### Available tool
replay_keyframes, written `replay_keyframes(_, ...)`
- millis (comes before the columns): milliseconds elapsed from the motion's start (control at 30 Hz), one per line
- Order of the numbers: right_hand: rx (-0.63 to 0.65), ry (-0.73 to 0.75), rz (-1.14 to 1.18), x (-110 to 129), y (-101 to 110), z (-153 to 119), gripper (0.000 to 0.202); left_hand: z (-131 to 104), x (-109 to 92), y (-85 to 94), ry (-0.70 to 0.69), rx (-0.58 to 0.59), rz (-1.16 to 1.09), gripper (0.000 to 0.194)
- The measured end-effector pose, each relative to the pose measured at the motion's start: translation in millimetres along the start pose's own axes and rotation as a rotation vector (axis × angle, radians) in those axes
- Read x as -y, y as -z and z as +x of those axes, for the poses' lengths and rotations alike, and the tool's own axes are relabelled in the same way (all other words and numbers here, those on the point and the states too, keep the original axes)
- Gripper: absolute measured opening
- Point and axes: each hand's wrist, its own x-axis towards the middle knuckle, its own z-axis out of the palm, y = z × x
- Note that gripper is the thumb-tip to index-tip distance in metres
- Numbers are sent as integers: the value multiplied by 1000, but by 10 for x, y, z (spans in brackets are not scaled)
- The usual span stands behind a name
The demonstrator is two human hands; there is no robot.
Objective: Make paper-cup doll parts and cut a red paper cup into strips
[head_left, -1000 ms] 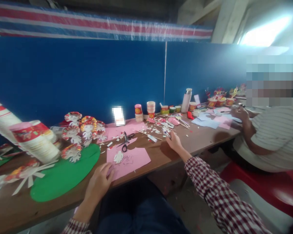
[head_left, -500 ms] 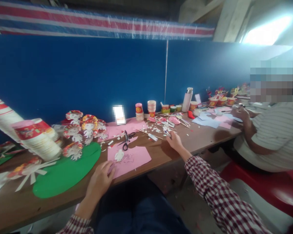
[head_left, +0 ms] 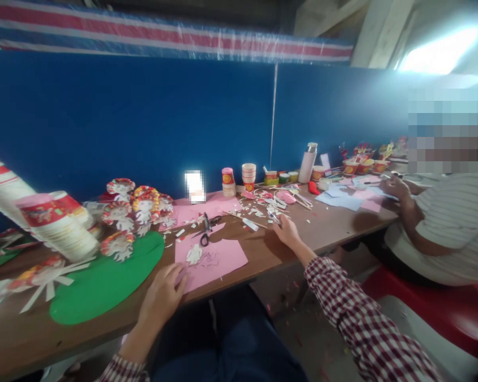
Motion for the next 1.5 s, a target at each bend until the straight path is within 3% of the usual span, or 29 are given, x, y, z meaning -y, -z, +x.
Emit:
replay_keyframes(367, 0, 33, -16, -71, -64, 35, 17, 0, -149, 112, 38, 1, -27, 33)
replay_keyframes(1233, -32, 75, -46, -100, -78, 37, 18, -5, -143, 101, 42, -4, -48, 31)
replay_keyframes(1500, 10, 75, -72, -103, -85, 26, 21, -11, -123, 138, 42, 21, -85, 32)
